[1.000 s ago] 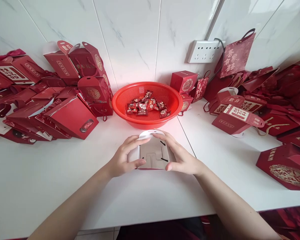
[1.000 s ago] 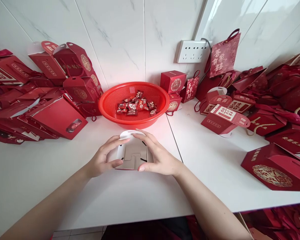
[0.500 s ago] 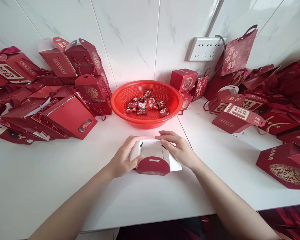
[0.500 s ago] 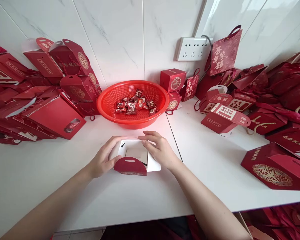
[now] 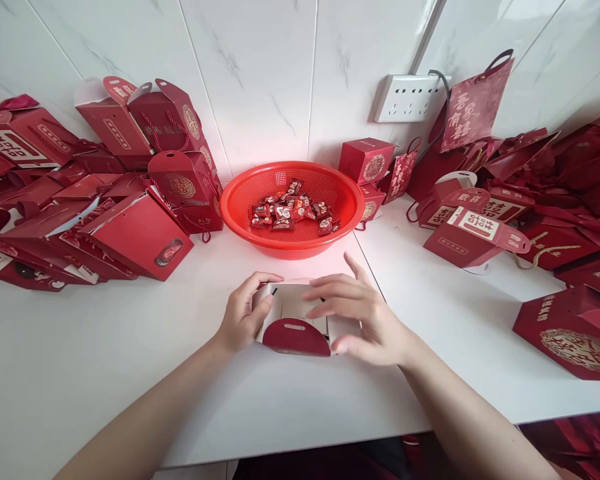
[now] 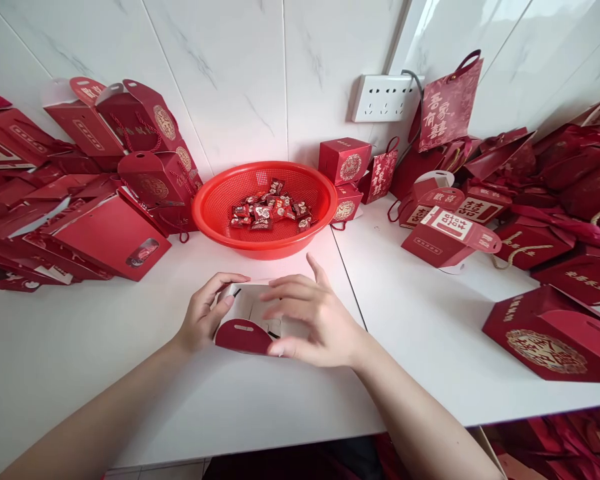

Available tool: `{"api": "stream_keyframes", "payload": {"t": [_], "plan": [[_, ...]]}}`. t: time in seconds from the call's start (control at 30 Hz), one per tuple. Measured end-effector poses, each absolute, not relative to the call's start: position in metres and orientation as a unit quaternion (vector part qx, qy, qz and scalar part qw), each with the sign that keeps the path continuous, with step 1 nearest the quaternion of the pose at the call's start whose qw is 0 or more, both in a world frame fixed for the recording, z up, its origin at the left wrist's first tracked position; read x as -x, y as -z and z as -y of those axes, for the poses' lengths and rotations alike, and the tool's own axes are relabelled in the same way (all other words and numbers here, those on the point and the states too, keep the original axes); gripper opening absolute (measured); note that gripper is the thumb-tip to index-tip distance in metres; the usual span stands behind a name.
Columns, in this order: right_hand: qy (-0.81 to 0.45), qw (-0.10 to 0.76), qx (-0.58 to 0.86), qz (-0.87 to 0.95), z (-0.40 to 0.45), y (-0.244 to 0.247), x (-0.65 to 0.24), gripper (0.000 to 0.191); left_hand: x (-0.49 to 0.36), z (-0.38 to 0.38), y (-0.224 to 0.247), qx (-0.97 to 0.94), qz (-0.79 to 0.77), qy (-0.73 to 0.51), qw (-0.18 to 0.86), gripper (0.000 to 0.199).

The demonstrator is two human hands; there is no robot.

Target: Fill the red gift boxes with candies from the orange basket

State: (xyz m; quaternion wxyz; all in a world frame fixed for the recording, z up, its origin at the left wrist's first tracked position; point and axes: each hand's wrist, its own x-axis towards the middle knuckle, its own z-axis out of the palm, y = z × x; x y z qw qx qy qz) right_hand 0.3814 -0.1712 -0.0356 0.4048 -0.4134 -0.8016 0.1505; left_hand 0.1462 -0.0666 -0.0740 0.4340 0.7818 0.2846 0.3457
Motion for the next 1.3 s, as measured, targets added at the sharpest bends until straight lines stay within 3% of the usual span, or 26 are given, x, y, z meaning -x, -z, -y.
{"api": "stream_keyframes", "payload": {"t": [0.17, 0.3, 0.5, 0.63, 0.77, 0.93, 1.0, 1.13, 1.2, 1.3], "plan": [[-0.121, 0.385, 0.408, 0.819, 0.174, 0.041, -0.369, 0.024, -0.144, 0.06, 0.073, -0.802, -0.282, -0.419, 0.319, 0.024], [-0.163, 0.355, 0.345, 0.853, 0.168, 0.05, -0.372, 0.048, -0.144, 0.061, 0.069, -0.825, -0.28, -0.41, 0.27, 0.027], [-0.309, 0.363, 0.313, 0.822, 0.164, 0.044, -0.378, 0.028, -0.143, 0.058, 0.07, -0.829, -0.282, -0.399, 0.271, 0.029], [-0.266, 0.365, 0.37, 0.812, 0.166, 0.047, -0.371, 0.025, -0.142, 0.055, 0.069, -0.86, -0.264, -0.374, 0.224, 0.032], [-0.204, 0.362, 0.4, 0.817, 0.166, 0.053, -0.364, 0.025, -0.141, 0.056, 0.068, -0.855, -0.254, -0.36, 0.274, 0.032], [-0.142, 0.409, 0.403, 0.806, 0.161, 0.06, -0.363, 0.01, -0.142, 0.054, 0.071, -0.847, -0.219, -0.333, 0.353, 0.031], [-0.13, 0.419, 0.407, 0.802, 0.159, 0.064, -0.362, 0.009, -0.142, 0.054, 0.07, -0.855, -0.203, -0.328, 0.345, 0.038], [-0.131, 0.423, 0.429, 0.788, 0.161, 0.065, -0.358, 0.01, -0.138, 0.057, 0.062, -0.896, -0.184, -0.334, 0.228, 0.082], [-0.134, 0.421, 0.426, 0.79, 0.162, 0.056, -0.356, 0.011, -0.135, 0.059, 0.058, -0.911, -0.2, -0.322, 0.163, 0.087], [-0.112, 0.416, 0.393, 0.812, 0.153, 0.026, -0.359, 0.014, -0.132, 0.059, 0.055, -0.924, -0.2, -0.287, 0.152, 0.08]]}}
